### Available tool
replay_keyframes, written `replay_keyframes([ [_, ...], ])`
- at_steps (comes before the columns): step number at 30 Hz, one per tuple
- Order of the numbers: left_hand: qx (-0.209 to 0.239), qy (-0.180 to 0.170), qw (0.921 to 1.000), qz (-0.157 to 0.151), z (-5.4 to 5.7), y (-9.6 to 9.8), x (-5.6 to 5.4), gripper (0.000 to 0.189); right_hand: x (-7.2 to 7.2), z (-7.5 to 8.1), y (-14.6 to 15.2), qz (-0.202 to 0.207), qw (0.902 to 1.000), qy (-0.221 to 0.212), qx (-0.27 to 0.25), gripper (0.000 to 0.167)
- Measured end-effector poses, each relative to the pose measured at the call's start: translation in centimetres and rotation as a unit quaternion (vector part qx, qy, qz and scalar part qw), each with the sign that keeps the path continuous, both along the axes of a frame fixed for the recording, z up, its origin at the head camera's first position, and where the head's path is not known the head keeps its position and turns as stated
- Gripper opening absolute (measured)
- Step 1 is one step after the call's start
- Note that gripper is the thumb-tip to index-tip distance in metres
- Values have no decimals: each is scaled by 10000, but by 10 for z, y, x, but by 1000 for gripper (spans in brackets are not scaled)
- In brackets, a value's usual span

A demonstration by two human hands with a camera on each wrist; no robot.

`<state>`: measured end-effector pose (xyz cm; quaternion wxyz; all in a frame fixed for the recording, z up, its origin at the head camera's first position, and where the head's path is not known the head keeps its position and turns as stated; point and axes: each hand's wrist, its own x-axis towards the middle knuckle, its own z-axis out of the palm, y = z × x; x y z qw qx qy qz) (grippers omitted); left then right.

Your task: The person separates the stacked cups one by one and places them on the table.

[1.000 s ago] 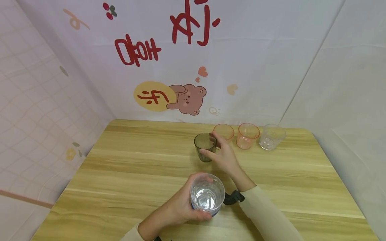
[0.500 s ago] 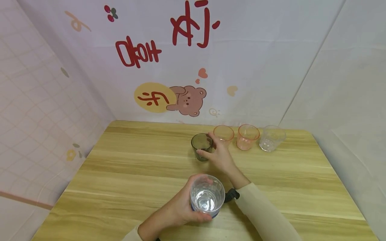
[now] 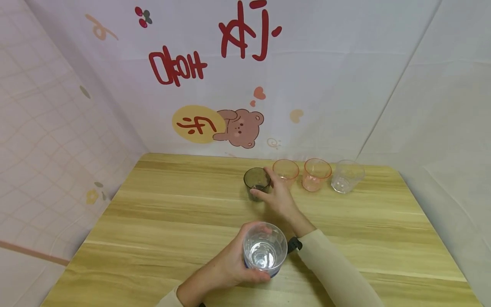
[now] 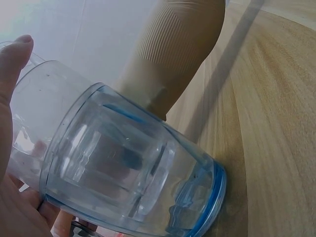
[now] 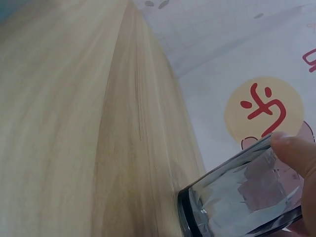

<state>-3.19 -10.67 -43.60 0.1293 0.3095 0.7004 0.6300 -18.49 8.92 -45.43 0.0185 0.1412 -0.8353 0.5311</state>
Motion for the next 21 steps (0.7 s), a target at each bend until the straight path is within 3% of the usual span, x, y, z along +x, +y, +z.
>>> replay_keyframes([
  [9,91,79,9999,15,1,-1,2,101,-3,0,-4,-232,9966,28,789,98],
  [21,161,217,9996,-87,-1,-1,-1,98,-16,5,-8,-299,9933,31,1114,95],
])
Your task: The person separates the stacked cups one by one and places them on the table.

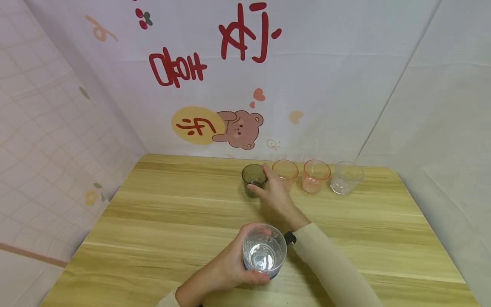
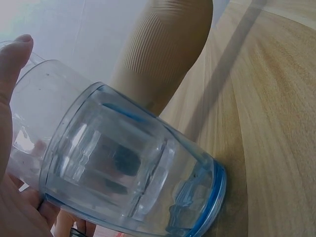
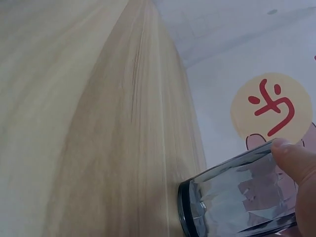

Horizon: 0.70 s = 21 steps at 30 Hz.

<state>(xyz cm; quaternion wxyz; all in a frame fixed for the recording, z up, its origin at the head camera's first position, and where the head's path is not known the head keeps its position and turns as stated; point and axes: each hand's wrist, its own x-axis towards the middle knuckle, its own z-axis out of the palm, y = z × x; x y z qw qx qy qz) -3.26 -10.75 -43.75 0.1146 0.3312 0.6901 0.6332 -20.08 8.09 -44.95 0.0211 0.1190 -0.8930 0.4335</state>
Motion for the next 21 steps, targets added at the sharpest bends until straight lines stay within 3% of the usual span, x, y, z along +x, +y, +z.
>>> replay_keyframes([
  [13,26,101,9999,36,-3,2,0,100,-5,6,-3,-17,9975,98,697,98],
  [21,-19,182,9998,94,-3,2,0,99,-8,6,-9,-91,9979,153,617,98],
])
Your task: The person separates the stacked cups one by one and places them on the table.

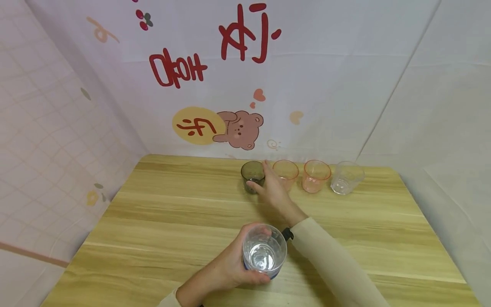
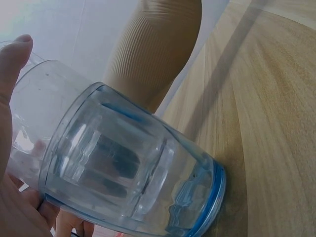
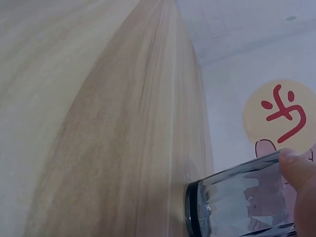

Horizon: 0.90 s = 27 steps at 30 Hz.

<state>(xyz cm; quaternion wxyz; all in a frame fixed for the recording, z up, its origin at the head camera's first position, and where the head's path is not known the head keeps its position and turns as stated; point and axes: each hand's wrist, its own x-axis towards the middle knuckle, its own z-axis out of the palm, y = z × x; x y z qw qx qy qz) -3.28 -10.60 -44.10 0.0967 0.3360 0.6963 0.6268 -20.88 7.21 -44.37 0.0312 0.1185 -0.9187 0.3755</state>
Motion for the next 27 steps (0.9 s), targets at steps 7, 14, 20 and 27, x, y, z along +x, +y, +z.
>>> replay_keyframes([
  [7,-43,-404,9992,-30,5,0,2,100,7,3,2,3,9998,112,165,99],
  [14,-65,-383,9992,-18,6,0,1,99,27,15,13,251,9986,472,34,91],
  [20,113,-355,9992,-154,4,-1,0,96,45,26,27,405,9962,738,-211,79],
  [27,-42,-278,9995,-162,2,-2,-1,98,63,35,45,617,9942,769,-426,70],
])
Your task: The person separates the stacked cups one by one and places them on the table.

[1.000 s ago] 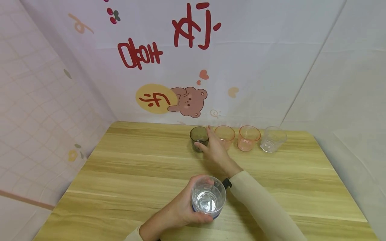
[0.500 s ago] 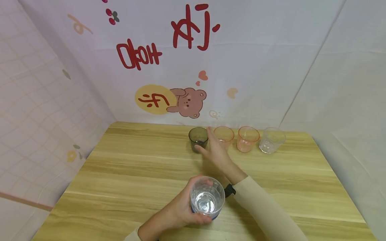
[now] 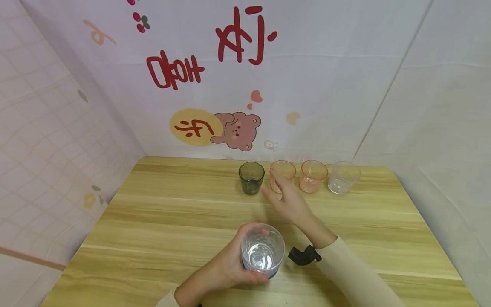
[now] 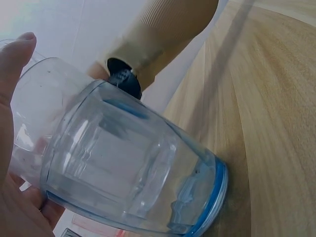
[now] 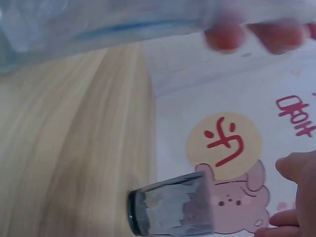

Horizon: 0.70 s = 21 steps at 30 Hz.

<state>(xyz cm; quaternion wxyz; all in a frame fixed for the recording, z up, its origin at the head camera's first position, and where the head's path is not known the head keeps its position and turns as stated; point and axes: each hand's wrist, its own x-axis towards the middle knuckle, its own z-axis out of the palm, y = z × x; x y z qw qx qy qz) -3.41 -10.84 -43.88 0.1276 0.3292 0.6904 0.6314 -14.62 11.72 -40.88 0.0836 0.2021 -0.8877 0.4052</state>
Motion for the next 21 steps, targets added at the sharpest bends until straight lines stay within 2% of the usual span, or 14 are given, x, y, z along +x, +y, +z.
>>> replay_keyframes([
  [4,-65,178,9998,-9,-2,1,-2,98,8,5,10,266,9992,95,-268,66],
  [7,-85,213,9997,-21,-4,1,-3,98,14,9,17,432,9980,15,-450,64],
  [11,-185,103,9998,-27,-4,0,-3,100,24,12,24,515,9972,-14,-548,60],
  [21,-406,-250,9989,-20,-5,-1,0,104,47,20,38,731,9953,324,-541,55],
])
